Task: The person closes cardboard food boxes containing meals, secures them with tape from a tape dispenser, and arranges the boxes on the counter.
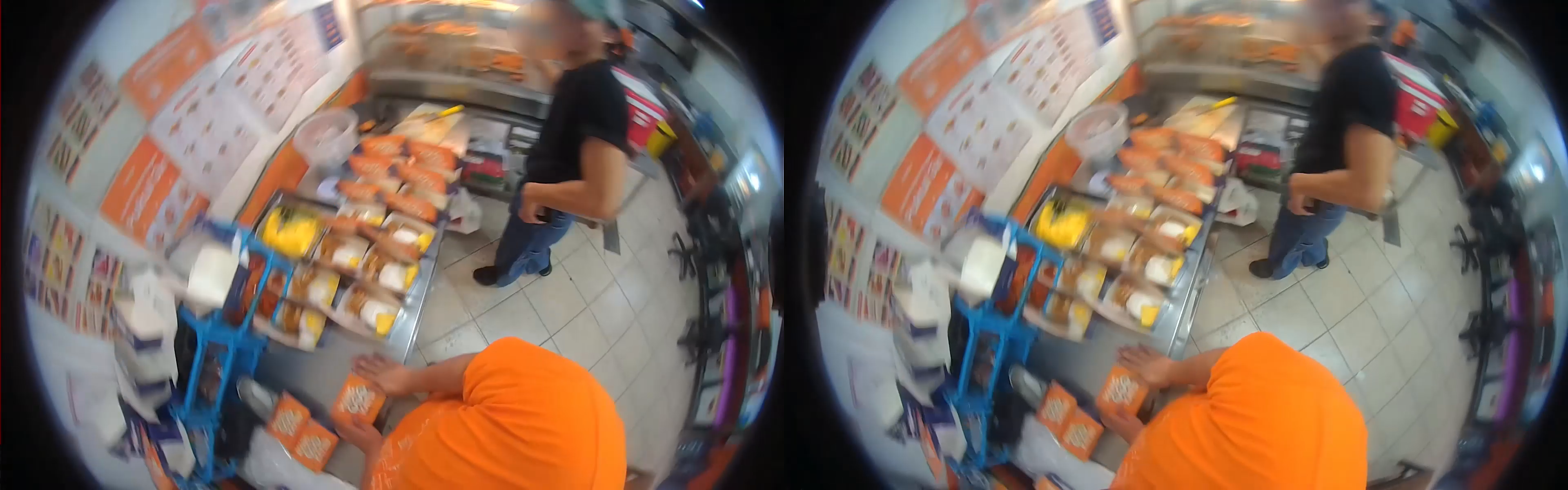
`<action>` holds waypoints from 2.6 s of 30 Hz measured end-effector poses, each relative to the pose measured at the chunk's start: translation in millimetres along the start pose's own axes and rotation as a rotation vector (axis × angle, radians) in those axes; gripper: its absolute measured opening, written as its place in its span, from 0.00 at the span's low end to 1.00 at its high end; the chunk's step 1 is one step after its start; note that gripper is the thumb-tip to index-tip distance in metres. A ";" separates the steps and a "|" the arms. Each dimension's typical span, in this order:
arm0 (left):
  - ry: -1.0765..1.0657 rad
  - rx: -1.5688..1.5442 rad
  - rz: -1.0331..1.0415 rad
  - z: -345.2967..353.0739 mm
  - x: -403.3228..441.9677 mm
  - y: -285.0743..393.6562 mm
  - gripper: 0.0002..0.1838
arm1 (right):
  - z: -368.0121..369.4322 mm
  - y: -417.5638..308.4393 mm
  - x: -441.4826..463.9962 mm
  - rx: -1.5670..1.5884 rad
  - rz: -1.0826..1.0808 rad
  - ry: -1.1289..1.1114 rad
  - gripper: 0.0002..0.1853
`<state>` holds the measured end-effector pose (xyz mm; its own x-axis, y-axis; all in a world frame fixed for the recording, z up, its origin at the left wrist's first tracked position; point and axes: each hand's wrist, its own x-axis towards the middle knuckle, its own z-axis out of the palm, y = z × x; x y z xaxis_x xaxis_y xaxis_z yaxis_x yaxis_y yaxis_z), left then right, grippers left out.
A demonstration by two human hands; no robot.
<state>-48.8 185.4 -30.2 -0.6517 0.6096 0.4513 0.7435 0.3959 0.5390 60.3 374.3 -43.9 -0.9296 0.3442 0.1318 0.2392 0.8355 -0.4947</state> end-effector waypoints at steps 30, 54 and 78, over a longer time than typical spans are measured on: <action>-0.598 0.134 0.053 -53.9 -20.6 45.6 0.38 | -77.0 4.3 10.5 -0.106 -0.702 -0.454 0.36; -0.577 0.084 0.145 -179.4 -58.3 -86.2 0.29 | -51.0 23.7 140.5 -0.240 0.326 0.045 0.25; -0.005 0.030 -0.097 -74.1 225.3 16.6 0.15 | -104.9 -17.8 226.2 0.203 -0.112 0.498 0.16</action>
<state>-194.4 278.3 133.2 -0.7202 0.5710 0.3940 0.6810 0.4736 0.5585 -124.8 482.2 84.9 -0.6896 0.4599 0.5593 0.0418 0.7964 -0.6033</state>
